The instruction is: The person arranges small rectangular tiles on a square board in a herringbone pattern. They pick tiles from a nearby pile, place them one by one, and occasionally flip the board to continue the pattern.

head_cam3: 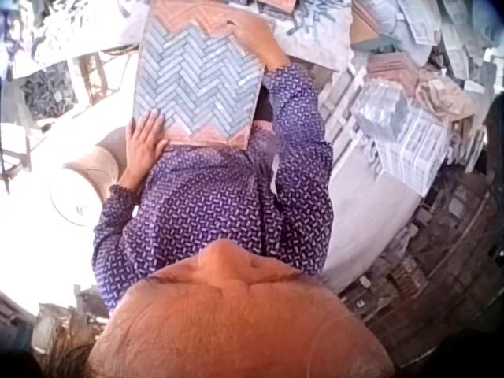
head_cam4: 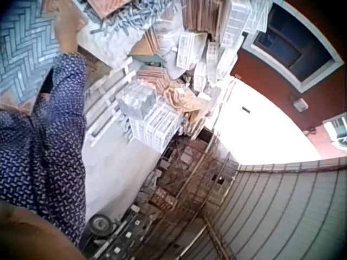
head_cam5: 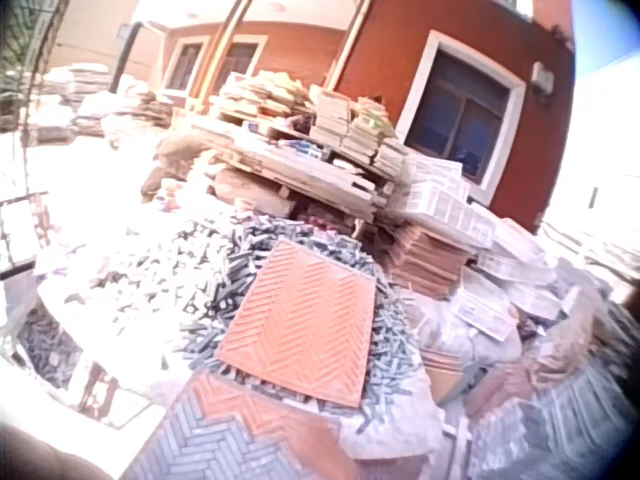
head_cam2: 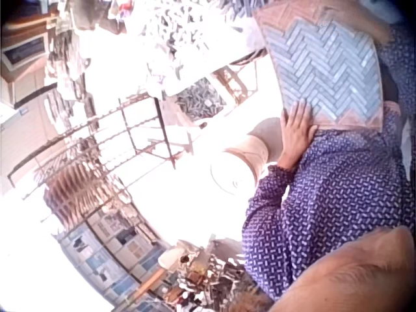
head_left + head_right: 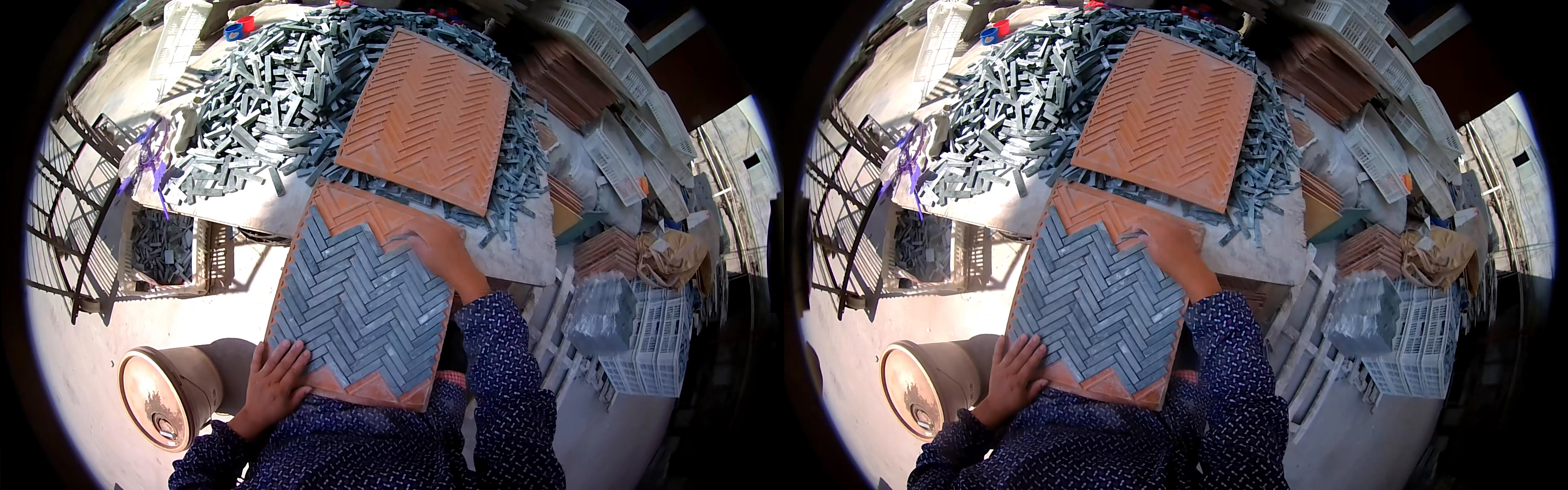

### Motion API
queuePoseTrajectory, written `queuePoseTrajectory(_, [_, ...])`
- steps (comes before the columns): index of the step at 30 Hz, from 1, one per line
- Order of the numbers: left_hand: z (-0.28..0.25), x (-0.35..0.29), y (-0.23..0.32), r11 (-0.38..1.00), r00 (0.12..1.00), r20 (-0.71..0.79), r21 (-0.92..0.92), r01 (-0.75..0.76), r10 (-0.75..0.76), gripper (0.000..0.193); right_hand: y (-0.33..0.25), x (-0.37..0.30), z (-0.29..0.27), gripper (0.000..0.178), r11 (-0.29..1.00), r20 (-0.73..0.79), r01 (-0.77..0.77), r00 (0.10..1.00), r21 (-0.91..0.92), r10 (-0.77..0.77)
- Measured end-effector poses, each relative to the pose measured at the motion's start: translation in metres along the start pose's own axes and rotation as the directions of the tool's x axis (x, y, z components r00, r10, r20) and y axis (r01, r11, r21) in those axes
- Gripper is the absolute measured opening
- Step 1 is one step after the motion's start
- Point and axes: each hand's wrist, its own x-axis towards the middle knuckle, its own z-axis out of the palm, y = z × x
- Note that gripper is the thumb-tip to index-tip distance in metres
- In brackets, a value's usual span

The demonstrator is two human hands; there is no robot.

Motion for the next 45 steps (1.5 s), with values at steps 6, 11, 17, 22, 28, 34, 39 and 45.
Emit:
queuePoseTrajectory(6, [0.0, 0.001, 0.002, 0.999, 0.999, -0.033, 0.038, 0.003, -0.002, 0.062, -0.019, -0.062, -0.017, 0.019, -0.034, 0.223, -0.226, 0.909, 0.974, 0.352])
queuePoseTrajectory(11, [-0.001, 0.002, 0.003, 1.0, 1.0, -0.017, 0.027, 0.008, -0.008, 0.062, -0.036, -0.109, -0.003, 0.028, -0.348, 0.271, -0.155, 0.91, 0.924, 0.314])
queuePoseTrajectory(17, [-0.002, 0.001, 0.003, 0.999, 1.0, -0.013, 0.043, 0.013, -0.013, 0.063, -0.058, -0.13, 0.007, 0.027, -0.356, 0.268, -0.14, 0.901, 0.924, 0.342])
queuePoseTrajectory(22, [-0.001, 0.002, 0.002, 1.0, 1.0, -0.023, 0.012, 0.004, -0.004, 0.065, -0.079, -0.143, 0.016, 0.027, -0.444, 0.344, -0.194, 0.894, 0.875, 0.287])
queuePoseTrajectory(28, [-0.004, 0.002, 0.003, 0.999, 1.0, -0.009, 0.034, 0.003, -0.003, 0.061, -0.11, -0.162, 0.035, 0.029, 0.281, 0.334, -0.472, 0.843, 0.836, 0.422])
queuePoseTrajectory(34, [-0.005, 0.002, 0.004, 1.0, 1.0, -0.019, 0.027, 0.004, -0.004, 0.061, -0.14, -0.169, 0.048, 0.028, 0.973, 0.068, -0.192, 0.98, 0.129, 0.185])
queuePoseTrajectory(39, [-0.003, 0.002, 0.003, 0.999, 1.0, -0.024, 0.044, 0.004, -0.003, 0.061, -0.142, -0.159, 0.046, 0.029, 0.991, 0.186, 0.117, 0.977, -0.061, -0.104])
queuePoseTrajectory(45, [-0.003, 0.004, 0.003, 0.999, 0.999, -0.04, 0.043, -0.012, 0.014, 0.06, -0.137, -0.157, 0.055, 0.023, 0.987, 0.137, 0.152, 0.98, -0.056, -0.143])
